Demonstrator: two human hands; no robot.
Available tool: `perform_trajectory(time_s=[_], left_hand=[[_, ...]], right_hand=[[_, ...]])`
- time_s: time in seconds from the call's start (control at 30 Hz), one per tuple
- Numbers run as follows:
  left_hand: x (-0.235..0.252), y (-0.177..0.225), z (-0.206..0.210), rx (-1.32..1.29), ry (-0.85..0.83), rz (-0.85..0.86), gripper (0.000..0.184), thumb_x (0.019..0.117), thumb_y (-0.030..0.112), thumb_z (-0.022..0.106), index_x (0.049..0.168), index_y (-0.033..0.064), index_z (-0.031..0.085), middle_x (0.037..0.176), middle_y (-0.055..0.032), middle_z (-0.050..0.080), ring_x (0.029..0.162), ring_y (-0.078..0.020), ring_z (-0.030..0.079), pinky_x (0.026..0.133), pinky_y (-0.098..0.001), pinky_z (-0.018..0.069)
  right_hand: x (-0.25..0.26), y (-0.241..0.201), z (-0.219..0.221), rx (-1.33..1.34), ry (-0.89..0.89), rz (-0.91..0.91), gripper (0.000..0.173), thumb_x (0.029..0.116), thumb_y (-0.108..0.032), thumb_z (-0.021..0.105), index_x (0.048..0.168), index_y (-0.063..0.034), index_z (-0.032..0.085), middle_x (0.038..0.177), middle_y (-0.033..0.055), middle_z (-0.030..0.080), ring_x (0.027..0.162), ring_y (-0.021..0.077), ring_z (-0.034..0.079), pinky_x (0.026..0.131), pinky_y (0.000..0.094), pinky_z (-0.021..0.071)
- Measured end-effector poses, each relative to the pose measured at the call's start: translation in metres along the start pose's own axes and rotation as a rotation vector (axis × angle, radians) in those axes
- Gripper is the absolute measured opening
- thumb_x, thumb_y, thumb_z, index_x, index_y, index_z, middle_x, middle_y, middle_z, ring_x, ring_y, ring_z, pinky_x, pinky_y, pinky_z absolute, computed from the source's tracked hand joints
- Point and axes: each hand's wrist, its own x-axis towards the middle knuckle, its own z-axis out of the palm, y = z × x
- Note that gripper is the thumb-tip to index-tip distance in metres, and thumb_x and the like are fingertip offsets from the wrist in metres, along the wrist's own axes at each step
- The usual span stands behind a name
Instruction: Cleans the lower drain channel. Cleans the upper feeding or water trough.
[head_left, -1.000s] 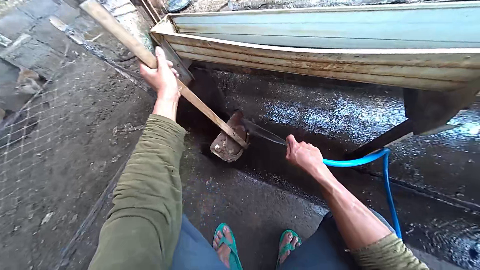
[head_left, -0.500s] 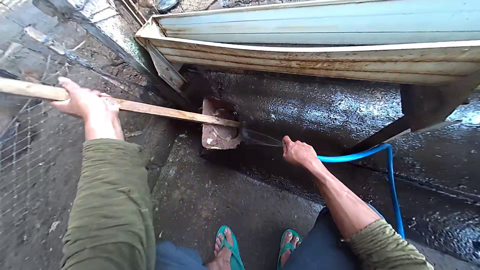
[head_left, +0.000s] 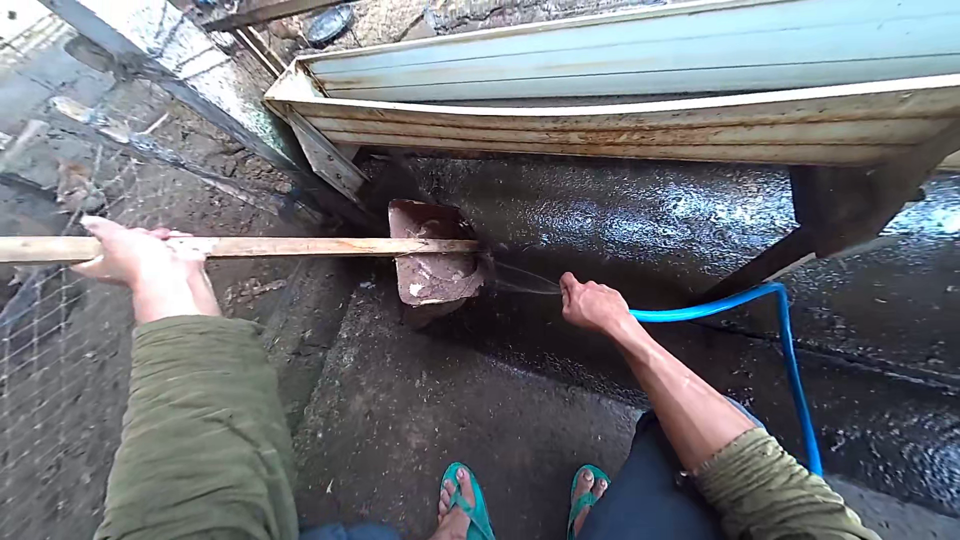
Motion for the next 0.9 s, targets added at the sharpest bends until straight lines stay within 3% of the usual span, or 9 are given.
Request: perform_trajectory(time_s=[0.07,0.2,0.43,0.6,0.67,0.9], left_hand=[[-0.004,0.004,0.000,0.030,0.035,0.003,0.043,0.1108,0.035,0.046,0.144,0.0175,0.024,0.084,-0.0015,0.046,0.059,-0.0066,0.052,0.054,-0.0267,0.0515],[-0.001,0.004,-0.003,0.086,0.076,-0.015,0.054,0.1116,0.035,0.042,0.153,0.0157,0.014,0.097,-0.0061,0.047,0.066,-0.0084,0.054,0.059,-0.0274,0.0526],[0.005,-0.001,-0.010,0.056,0.123,-0.030,0.044,0.1120,0.036,0.040,0.147,0.0153,0.024,0.093,-0.0057,0.047,0.064,-0.0081,0.052,0.056,-0.0268,0.0510],[0.003,-0.004,-0.009,0.016,0.145,-0.041,0.033,0.1119,0.036,0.041,0.136,0.0163,0.032,0.084,-0.0030,0.046,0.058,-0.0070,0.049,0.051,-0.0251,0.0485],[0.002,-0.006,-0.010,0.014,0.134,-0.040,0.042,0.1118,0.036,0.041,0.145,0.0161,0.026,0.093,-0.0055,0.048,0.063,-0.0069,0.051,0.055,-0.0246,0.0495],[0.010,-0.006,-0.012,0.025,0.146,-0.058,0.054,0.1110,0.035,0.044,0.154,0.0161,0.018,0.101,-0.0079,0.048,0.070,-0.0084,0.054,0.059,-0.0258,0.0515]], right_hand=[[0.001,-0.001,0.002,0.000,-0.016,-0.001,0.045,0.1080,-0.032,0.034,0.150,-0.0179,0.043,0.124,0.0222,0.067,0.118,0.0426,0.065,0.091,0.0619,0.0515],[0.003,-0.004,0.015,-0.013,-0.081,-0.053,0.043,0.1077,-0.031,0.036,0.147,-0.0167,0.045,0.126,0.0223,0.066,0.119,0.0429,0.064,0.092,0.0629,0.0506],[0.004,-0.009,0.023,-0.004,-0.124,-0.166,0.041,0.1089,-0.032,0.035,0.145,-0.0173,0.047,0.122,0.0233,0.067,0.117,0.0439,0.064,0.092,0.0636,0.0501],[0.005,-0.009,0.027,-0.018,-0.143,-0.212,0.041,0.1095,-0.032,0.035,0.146,-0.0177,0.047,0.120,0.0238,0.067,0.116,0.0446,0.064,0.092,0.0638,0.0501],[0.006,-0.009,0.030,-0.026,-0.156,-0.228,0.040,0.1094,-0.031,0.035,0.145,-0.0171,0.048,0.119,0.0238,0.067,0.115,0.0445,0.065,0.092,0.0637,0.0501],[0.012,-0.009,0.033,0.004,-0.100,-0.218,0.040,0.1097,-0.031,0.033,0.145,-0.0171,0.047,0.116,0.0234,0.068,0.113,0.0439,0.066,0.091,0.0636,0.0503]])
